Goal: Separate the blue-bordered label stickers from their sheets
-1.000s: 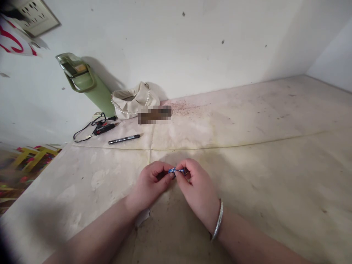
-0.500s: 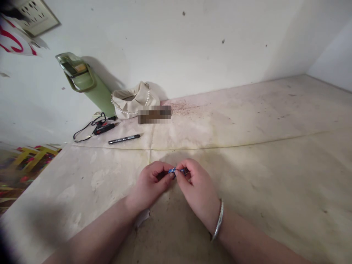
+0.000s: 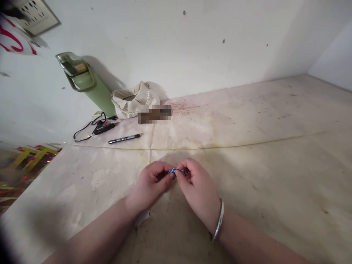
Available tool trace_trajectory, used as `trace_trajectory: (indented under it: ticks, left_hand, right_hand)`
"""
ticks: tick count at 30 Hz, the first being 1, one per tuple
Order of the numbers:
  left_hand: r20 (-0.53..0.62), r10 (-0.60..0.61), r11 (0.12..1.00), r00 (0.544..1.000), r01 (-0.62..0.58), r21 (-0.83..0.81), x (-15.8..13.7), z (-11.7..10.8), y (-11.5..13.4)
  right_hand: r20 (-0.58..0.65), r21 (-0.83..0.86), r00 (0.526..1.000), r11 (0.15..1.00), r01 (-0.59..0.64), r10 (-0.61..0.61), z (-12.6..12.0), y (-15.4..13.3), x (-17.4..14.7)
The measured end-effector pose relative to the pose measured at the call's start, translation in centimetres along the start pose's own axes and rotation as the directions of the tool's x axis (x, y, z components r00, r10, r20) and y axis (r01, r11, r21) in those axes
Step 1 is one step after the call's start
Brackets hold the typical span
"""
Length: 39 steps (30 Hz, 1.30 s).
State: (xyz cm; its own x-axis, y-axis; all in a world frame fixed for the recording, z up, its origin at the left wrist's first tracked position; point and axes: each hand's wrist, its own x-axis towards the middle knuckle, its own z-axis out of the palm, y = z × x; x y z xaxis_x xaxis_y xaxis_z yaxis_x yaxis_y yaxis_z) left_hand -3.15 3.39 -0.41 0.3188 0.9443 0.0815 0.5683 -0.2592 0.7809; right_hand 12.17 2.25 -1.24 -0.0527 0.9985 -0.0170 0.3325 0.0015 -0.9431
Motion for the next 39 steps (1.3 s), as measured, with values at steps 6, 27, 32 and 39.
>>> trace_trajectory:
  ticks: [6,27,32,39]
  left_hand:
    - [0.003,-0.008,1.000,1.000,0.008,-0.002,-0.03,-0.03,-0.04]
    - [-0.010,-0.008,1.000,1.000,0.008,0.003,-0.05,-0.02,-0.09]
    - [-0.013,-0.003,1.000,1.000,0.003,0.014,-0.06,0.09,-0.09]
    - [-0.004,-0.004,1.000,1.000,0.004,0.004,-0.03,0.01,-0.07]
  right_hand:
    - [0.009,0.015,1.000,1.000,-0.003,0.003,0.01,0.01,-0.01]
    - [0.016,0.012,1.000,1.000,-0.009,0.009,-0.06,0.06,0.03]
    - [0.016,-0.005,1.000,1.000,-0.005,0.005,-0.06,-0.10,0.02]
    - [0.016,-0.022,1.000,1.000,0.002,-0.001,-0.05,-0.04,-0.10]
